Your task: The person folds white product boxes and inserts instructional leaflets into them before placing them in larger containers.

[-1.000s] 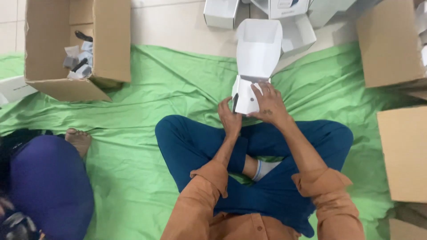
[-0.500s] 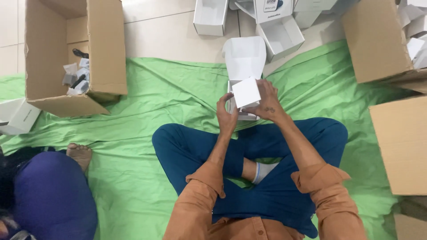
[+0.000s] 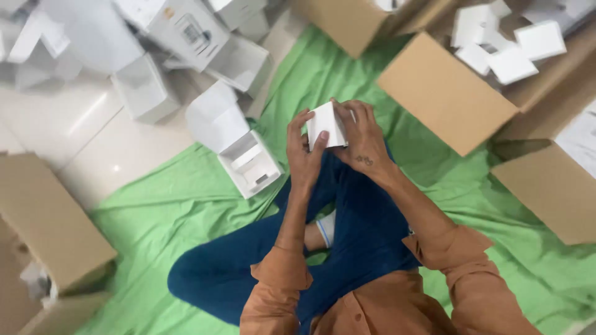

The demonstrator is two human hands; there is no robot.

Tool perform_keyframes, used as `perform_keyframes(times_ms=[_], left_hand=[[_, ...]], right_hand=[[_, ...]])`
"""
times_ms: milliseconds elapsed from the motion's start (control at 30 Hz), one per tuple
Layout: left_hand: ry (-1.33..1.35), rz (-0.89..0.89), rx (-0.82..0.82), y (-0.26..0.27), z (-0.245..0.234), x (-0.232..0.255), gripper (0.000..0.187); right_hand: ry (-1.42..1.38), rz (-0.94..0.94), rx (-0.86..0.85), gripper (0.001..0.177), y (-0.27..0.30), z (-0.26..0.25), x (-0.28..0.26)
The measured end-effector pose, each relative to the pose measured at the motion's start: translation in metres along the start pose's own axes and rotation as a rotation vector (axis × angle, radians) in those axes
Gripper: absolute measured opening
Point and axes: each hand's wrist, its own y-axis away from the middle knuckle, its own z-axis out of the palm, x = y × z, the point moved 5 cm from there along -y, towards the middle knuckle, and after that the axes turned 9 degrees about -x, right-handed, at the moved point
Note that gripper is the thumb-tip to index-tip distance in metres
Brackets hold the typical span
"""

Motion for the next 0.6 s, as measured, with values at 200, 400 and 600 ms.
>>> perform_keyframes(times_ms=[200,400,600], left_hand=[[0.055,0.047,-0.261,-0.032,0.105,0.004,0.053],[-0.002,0.257,-0.425,-0.057,0.203,0.018,0.054],[-0.023,0.182,-0.382,-0.132,0.283,0.019,0.041]], right_hand=[[0.109,0.243,0.159,0.093,0.067,-0.082,0.060],[0.233,0.404,0.289,0.089,0.113,-0.136,0.104],[0.480,0.437,0.463,0.082,0.098,-0.188,0.206]])
